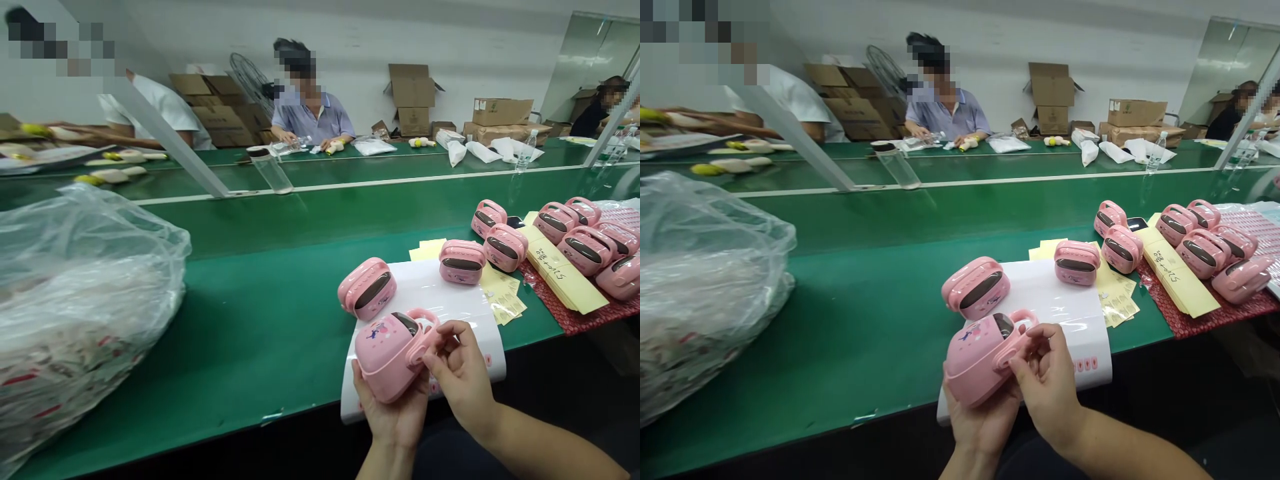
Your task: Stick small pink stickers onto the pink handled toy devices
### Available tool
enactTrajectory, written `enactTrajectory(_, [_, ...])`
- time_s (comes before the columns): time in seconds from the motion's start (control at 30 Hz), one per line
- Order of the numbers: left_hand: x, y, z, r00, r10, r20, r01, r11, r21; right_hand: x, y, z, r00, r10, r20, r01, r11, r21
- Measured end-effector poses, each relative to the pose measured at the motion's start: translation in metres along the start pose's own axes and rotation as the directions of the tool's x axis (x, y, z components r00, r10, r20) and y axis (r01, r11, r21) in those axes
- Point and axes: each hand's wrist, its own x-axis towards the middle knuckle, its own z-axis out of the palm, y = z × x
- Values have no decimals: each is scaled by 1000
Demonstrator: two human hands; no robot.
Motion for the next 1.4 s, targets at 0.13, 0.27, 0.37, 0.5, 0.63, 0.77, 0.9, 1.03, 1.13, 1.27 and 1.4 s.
enactTrajectory(0.13, [-2,-5,8,997,18,-79,-17,1000,13,0,4,0,999,-13,-34,10,997,-83])
enactTrajectory(0.27, [-1,-4,4,998,37,-50,-36,999,6,1,6,2,999,-39,-14,38,993,-112])
enactTrajectory(0.37, [0,-2,-1,1000,10,2,-9,1000,-17,0,8,3,999,-48,-21,44,988,-151])
enactTrajectory(0.5, [0,0,-5,998,-1,59,2,1000,-11,0,9,3,998,-46,-34,38,976,-215])
enactTrajectory(0.63, [0,-1,-4,996,-16,91,16,1000,-2,1,11,2,999,-37,-30,29,970,-240])
enactTrajectory(0.77, [1,0,-6,992,-55,110,58,998,-20,0,9,2,1000,-25,8,26,976,-218])
enactTrajectory(0.9, [3,1,-13,984,-96,151,105,993,-51,-4,3,1,991,-128,39,134,953,-273])
enactTrajectory(1.03, [4,2,-15,973,-116,199,127,991,-44,-2,-2,2,993,-118,29,121,963,-239])
enactTrajectory(1.13, [4,2,-13,967,-132,218,145,989,-42,2,0,4,999,-47,11,48,982,-183])
enactTrajectory(1.27, [4,2,-11,974,-120,190,134,989,-63,3,4,4,999,-32,6,32,982,-189])
enactTrajectory(1.4, [3,1,-11,982,-114,152,125,990,-71,2,6,4,1000,-19,8,20,980,-196])
